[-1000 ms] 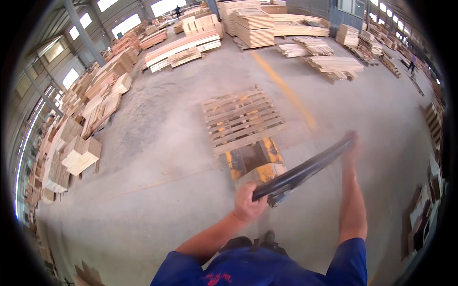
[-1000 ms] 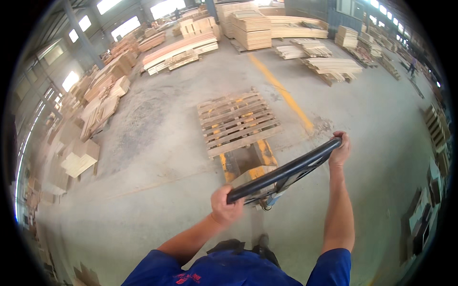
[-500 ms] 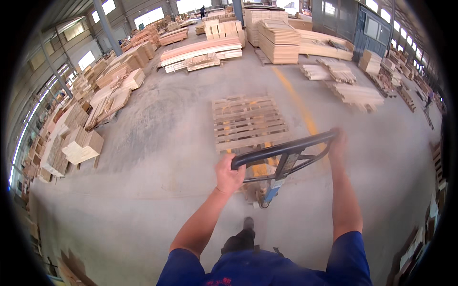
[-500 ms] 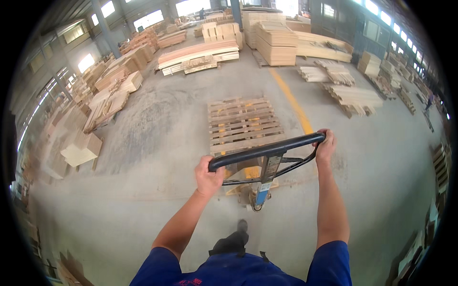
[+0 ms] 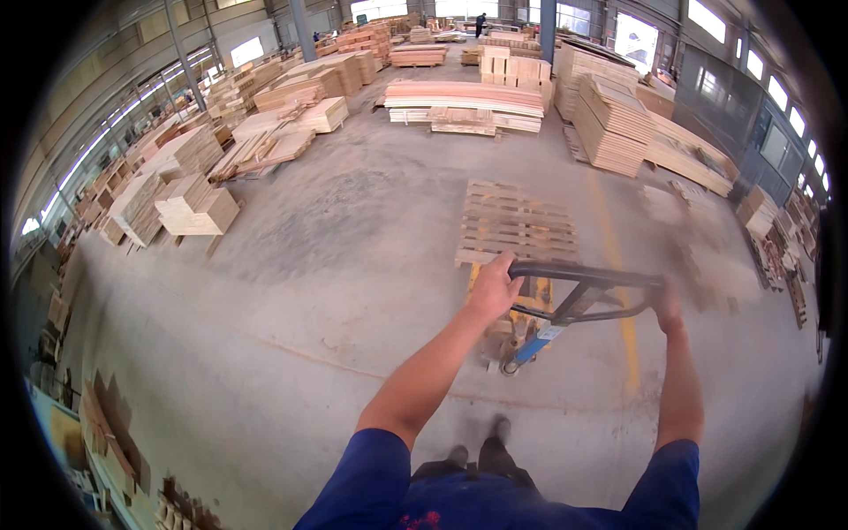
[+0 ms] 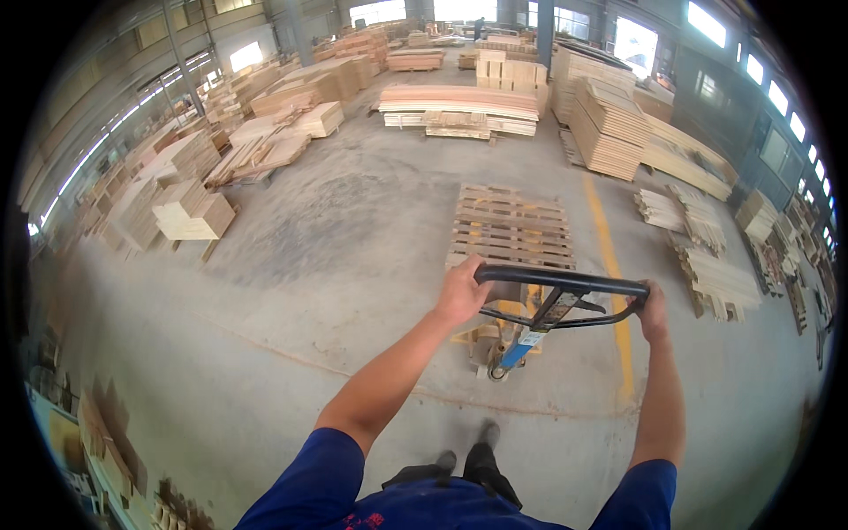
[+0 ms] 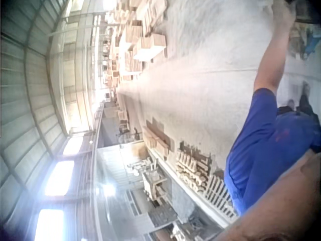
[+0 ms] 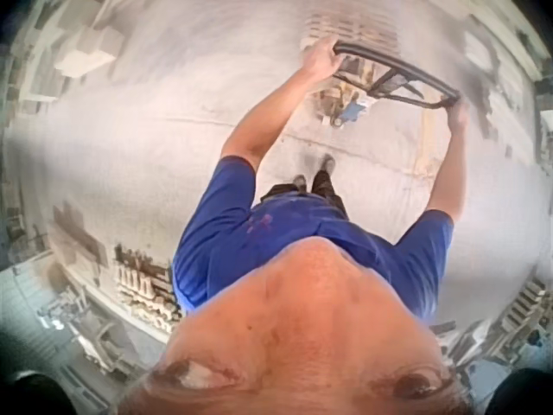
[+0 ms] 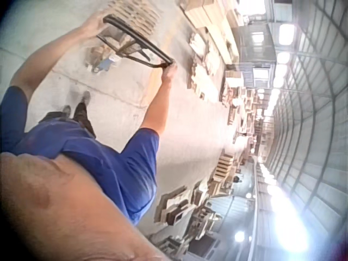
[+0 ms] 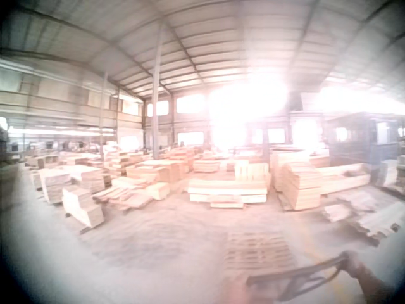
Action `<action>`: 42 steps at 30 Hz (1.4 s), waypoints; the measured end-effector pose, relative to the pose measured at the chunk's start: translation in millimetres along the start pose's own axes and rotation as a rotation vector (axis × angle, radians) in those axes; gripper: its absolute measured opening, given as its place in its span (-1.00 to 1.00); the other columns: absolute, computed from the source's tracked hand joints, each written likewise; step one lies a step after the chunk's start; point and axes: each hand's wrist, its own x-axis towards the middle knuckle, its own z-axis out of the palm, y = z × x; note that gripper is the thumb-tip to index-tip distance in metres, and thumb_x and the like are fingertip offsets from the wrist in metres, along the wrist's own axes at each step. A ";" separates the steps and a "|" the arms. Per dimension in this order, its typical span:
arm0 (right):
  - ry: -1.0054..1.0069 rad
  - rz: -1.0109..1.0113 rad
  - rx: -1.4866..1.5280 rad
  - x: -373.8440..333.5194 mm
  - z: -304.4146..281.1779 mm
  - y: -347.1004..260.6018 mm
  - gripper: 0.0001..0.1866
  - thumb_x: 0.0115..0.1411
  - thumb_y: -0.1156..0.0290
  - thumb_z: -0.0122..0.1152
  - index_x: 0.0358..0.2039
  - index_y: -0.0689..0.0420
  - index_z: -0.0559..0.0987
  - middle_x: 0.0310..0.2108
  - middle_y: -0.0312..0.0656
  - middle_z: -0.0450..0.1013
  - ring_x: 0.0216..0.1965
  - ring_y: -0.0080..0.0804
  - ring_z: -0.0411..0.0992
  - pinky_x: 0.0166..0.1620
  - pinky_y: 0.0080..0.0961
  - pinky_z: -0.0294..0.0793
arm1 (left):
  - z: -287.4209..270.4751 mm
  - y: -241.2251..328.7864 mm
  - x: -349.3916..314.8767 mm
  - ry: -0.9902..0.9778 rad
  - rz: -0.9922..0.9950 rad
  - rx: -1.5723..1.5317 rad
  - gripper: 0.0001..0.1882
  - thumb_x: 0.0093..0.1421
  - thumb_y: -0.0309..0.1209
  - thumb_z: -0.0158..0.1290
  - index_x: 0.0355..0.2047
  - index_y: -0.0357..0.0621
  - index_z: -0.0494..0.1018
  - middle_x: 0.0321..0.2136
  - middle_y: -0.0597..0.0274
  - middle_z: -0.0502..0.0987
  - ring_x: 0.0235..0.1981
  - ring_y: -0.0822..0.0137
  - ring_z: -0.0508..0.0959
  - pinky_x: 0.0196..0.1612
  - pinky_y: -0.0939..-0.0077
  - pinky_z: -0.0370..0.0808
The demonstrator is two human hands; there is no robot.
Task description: The person pulls an empty pallet jack across a factory floor, maneuvers it to pick up a pallet loaded with curved wooden chair legs, and then walks to a workstation where they assist another worker by holding and positioning long wooden frame components.
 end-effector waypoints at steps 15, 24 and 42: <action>-1.076 0.538 -0.882 -281.5 -59.2 -98.3 -0.43 0.41 -0.04 -0.31 -0.24 0.06 0.64 -0.39 -0.34 0.52 -0.35 -0.52 0.38 -0.17 -0.50 0.38 | 6.7 139.1 -328.0 0.060 0.130 0.012 -0.71 -0.07 -0.67 0.07 -0.31 -0.13 0.34 -0.43 0.03 0.40 -0.38 -0.09 0.44 -0.31 0.22 0.42; -1.255 0.476 -0.673 -458.7 -127.5 -91.8 -0.50 0.25 -0.01 0.07 -0.22 0.27 0.56 -0.40 -0.10 0.57 -0.41 -0.39 0.55 -0.30 -0.45 0.52 | 5.1 205.6 -502.5 0.128 0.073 -0.015 -0.78 0.00 -0.68 0.07 -0.37 -0.13 0.35 -0.47 0.07 0.40 -0.40 0.00 0.44 -0.33 0.28 0.41; -1.044 0.134 -1.184 -538.6 -81.8 -116.5 -0.59 -0.12 0.20 0.23 -0.25 0.15 0.62 -0.30 -0.02 0.56 -0.19 -0.05 0.50 -0.09 -0.23 0.47 | -34.8 214.5 -539.3 -0.175 -0.156 0.039 -0.87 0.04 -0.53 0.19 -0.47 -0.15 0.42 -0.44 0.07 0.41 -0.37 -0.01 0.47 -0.33 0.20 0.43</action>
